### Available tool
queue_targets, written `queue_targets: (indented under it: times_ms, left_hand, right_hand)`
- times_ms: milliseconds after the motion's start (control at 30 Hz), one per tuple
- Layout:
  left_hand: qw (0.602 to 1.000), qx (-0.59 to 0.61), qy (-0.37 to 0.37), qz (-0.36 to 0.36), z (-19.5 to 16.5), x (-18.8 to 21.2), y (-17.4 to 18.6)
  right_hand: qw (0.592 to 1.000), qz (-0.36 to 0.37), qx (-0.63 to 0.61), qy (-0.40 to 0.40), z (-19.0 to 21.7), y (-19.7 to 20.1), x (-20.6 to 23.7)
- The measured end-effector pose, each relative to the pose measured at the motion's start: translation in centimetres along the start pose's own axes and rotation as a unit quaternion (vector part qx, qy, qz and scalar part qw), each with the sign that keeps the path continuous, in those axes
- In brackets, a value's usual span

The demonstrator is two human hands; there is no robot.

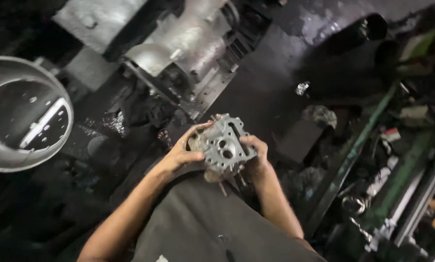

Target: The person scrubs a metal engine part with a brush and liquid from a bowl, then grinds the part on a bench grinder. The person repeatedly rotates the part to treat different surfaces.

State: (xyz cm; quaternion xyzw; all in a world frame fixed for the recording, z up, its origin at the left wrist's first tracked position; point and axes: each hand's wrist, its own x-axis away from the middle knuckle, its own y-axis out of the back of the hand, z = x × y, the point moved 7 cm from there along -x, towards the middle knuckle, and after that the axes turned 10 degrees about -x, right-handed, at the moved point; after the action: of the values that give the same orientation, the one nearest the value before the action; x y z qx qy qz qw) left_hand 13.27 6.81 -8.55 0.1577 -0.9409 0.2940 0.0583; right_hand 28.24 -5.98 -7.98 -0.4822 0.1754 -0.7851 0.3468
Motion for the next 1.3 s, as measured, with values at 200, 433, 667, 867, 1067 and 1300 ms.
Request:
queue_targets:
  times_ms: [200, 433, 667, 867, 1067, 1300]
  left_hand:
    - [0.991, 0.0, -0.042, -0.126, -0.2, 3.3, 3.4]
    - [0.956, 0.038, -0.041, -0.288, -1.6, 6.3, 8.2]
    - [0.954, 0.021, 0.062, -0.291, -4.3, 5.6, 9.5]
    - [0.954, 0.081, 0.127, -0.258, -3.8, 3.0, 9.1]
    - [0.955, 0.076, 0.171, -0.232, -2.7, 0.8, 8.6]
    - [0.966, 0.039, 0.1, -0.235, -3.3, 1.5, 8.3]
  right_hand:
    - [0.996, 0.003, -0.042, -0.074, -4.3, -4.3, -4.4]
    - [0.992, 0.053, -0.031, -0.114, -7.6, -10.6, -8.4]
    - [0.996, 0.028, -0.038, -0.074, -7.9, -11.7, -9.1]
    - [0.994, 0.021, -0.072, -0.075, -6.8, -10.6, -8.8]
    - [0.992, -0.008, -0.104, -0.069, -5.9, -9.0, -7.8]
    - [0.99, -0.029, -0.108, -0.089, -6.1, -9.0, -8.1]
